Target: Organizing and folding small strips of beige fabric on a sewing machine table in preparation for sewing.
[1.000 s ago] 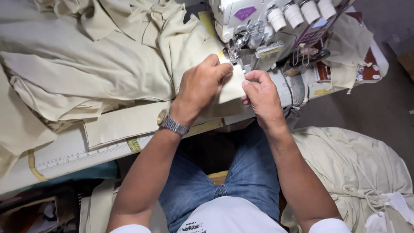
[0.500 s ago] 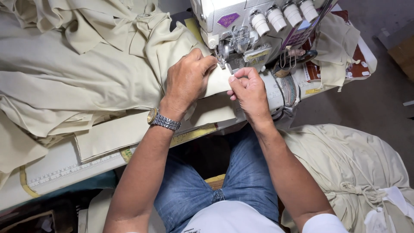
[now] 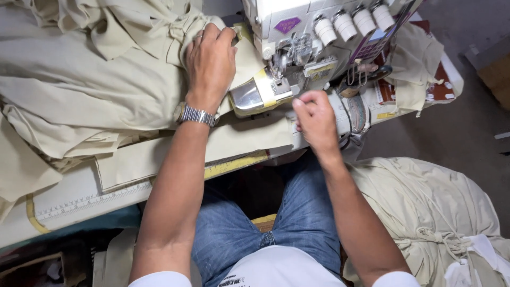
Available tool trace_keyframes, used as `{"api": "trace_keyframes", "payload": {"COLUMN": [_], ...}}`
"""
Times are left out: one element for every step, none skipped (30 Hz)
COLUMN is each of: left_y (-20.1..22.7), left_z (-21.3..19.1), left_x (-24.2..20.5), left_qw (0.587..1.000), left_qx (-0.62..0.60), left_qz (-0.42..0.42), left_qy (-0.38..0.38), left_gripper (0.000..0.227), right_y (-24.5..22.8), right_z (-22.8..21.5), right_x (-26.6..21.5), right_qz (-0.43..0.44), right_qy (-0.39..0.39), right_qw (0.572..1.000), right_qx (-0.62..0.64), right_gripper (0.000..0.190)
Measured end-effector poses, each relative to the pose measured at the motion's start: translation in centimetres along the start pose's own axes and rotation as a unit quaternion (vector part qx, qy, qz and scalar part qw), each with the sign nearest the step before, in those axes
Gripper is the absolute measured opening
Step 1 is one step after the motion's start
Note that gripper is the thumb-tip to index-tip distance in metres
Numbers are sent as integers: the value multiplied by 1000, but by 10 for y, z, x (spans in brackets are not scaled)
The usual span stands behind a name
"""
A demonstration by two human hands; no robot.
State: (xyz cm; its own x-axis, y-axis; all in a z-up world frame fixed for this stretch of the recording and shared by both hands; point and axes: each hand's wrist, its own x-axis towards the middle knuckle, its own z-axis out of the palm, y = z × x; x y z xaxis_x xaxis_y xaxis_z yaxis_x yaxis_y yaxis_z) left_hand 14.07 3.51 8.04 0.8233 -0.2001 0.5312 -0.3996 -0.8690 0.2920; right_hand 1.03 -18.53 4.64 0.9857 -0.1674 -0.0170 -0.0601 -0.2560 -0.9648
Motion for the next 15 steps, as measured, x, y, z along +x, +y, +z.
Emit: {"api": "trace_keyframes", "payload": {"left_y": [2, 4, 18, 34, 50, 62, 74, 87, 86, 84, 83, 77, 72, 68, 67], "left_z": [-5, -9, -13, -15, -19, -7, 4, 13, 23, 33, 43, 38, 34, 30, 28], "left_x": [-12, -24, -46, -69, -92, -104, -117, -129, -131, -132, -132, -127, -122, -118, -120], "left_qw": [998, 991, 992, 986, 978, 978, 987, 989, 990, 989, 984, 984, 967, 938, 937], "left_qx": [-13, -25, -24, -50, -78, -79, -56, -31, -31, -57, -83, -83, -173, -262, -263], "left_qz": [37, 74, 70, 120, 169, 166, 150, 132, 128, 97, 64, 65, 6, -55, -56], "left_qy": [55, 107, 103, 100, 98, 94, 20, -53, -56, -101, -145, -146, -185, -222, -224], "left_gripper": [25, 25, 25, 9, 9, 9, 12, 30, 30, 22, 14, 14, 12, 16, 16], "right_y": [21, 42, 58, 75, 92, 86, 80, 72, 66, 60, 54, 50, 47, 44, 46], "right_z": [-10, -19, -28, -38, -48, -45, -42, -38, -36, -33, -31, -33, -36, -40, -41], "right_x": [-4, -8, -8, -11, -14, -18, -24, -28, -31, -33, -35, -37, -39, -42, -42], "right_qz": [-19, -37, -31, -63, -94, -89, -71, -54, -51, -66, -81, -80, -84, -86, -84], "right_qy": [27, 53, 49, 53, 57, 55, 47, 37, 34, 17, -1, 0, 7, 13, 13], "right_qw": [999, 998, 998, 996, 994, 994, 996, 998, 998, 997, 996, 996, 996, 996, 996], "right_qx": [-9, -18, -17, -19, -20, -21, -2, 17, 16, 19, 23, 24, 14, 3, 3], "right_gripper": [12, 9, 9, 11, 14, 14, 15, 16, 16, 15, 15, 15, 14, 13, 13]}}
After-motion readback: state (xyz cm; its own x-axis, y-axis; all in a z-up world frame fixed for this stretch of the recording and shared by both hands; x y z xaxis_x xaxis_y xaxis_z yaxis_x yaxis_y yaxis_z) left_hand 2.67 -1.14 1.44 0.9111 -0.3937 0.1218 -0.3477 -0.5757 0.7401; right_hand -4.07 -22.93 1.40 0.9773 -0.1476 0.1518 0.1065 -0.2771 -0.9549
